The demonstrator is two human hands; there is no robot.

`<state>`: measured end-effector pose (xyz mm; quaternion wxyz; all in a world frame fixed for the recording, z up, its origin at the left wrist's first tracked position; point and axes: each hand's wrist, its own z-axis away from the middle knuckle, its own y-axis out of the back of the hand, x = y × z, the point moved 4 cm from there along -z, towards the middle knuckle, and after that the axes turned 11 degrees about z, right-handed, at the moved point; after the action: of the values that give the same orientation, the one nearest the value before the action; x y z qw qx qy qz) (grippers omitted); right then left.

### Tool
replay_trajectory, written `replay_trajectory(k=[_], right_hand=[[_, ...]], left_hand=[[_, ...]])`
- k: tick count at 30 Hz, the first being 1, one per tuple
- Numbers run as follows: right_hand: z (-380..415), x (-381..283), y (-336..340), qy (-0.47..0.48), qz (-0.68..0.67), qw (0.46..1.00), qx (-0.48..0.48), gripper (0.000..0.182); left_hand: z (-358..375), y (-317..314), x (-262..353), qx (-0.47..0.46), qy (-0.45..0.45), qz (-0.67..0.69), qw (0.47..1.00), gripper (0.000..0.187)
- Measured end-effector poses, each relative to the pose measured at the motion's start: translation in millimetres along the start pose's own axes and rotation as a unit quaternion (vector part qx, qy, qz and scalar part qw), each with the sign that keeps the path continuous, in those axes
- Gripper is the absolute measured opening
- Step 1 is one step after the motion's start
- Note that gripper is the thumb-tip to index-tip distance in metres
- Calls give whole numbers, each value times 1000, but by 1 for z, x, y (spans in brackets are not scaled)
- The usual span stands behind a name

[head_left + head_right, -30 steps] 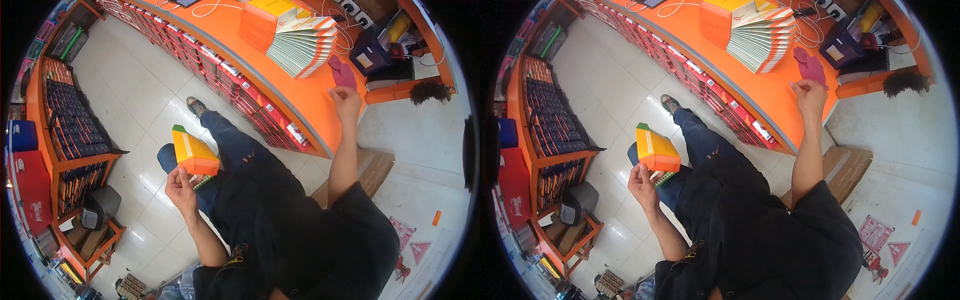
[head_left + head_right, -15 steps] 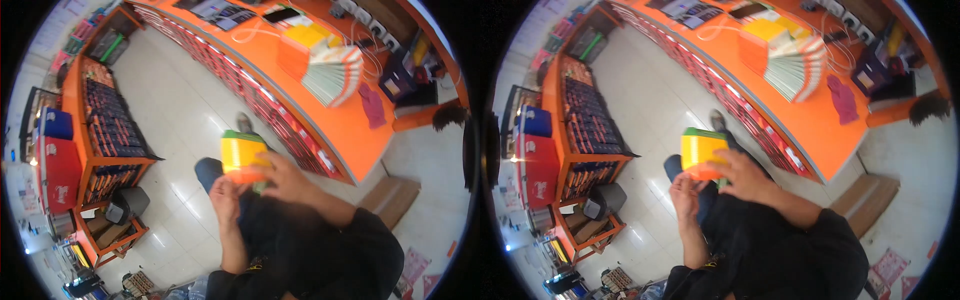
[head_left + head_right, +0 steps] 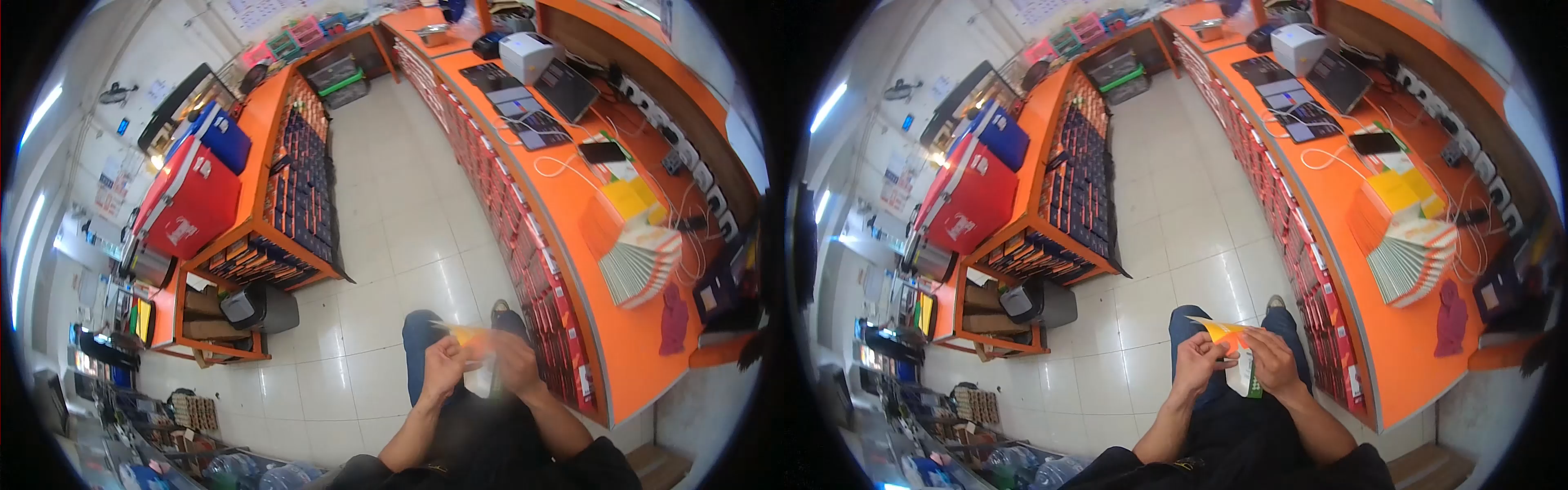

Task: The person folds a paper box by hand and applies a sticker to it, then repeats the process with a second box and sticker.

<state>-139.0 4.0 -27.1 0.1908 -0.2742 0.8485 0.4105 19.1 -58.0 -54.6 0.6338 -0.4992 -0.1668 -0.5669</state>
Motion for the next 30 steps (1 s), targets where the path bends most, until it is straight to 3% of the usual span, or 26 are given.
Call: replay_trajectory(k=[1, 4, 5, 7, 8, 10, 13, 19, 21, 23, 25, 30], right_hand=[[-3, -1, 1, 10, -3, 1000, -3, 31], [-6, 5, 2, -101, -44, 994, 7, 29], [-8, 3, 2, -98, -45, 994, 6, 29], [-14, -2, 6, -164, -58, 984, 26, 28], [-17, -7, 6, -164, -56, 984, 27, 28], [-25, -24, 8, -113, -28, 990, 80, 25], [-32, -39, 9, -79, -6, 991, 111, 24], [-32, -33, 13, -112, -78, 982, 128, 16], [-34, -31, 14, -93, -104, 982, 124, 13], [-40, -35, 20, -97, -100, 984, 111, 11], [-43, -35, 20, -104, -98, 985, 97, 10], [-41, -22, 8, -174, -173, 968, 58, 6]], left_hand=[[2, -3, 4, 4, -8, 5, 1000, 19], [7, -5, 14, 8, -120, -127, 985, 10], [8, -6, 13, 10, -122, -126, 984, 10], [16, -13, 25, 54, -316, -270, 908, 8], [13, -13, 22, 52, -316, -269, 908, 8], [16, -21, 22, -5, -488, -296, 821, 9], [18, -25, 15, 5, -472, -283, 835, 13], [18, -25, 19, -27, -449, -221, 865, 12], [15, -23, 20, -39, -401, -206, 892, 14], [13, -21, 17, -52, -409, -213, 886, 17], [9, -19, 9, -81, -344, -122, 928, 23], [13, -24, 5, -68, -367, -161, 913, 26]])
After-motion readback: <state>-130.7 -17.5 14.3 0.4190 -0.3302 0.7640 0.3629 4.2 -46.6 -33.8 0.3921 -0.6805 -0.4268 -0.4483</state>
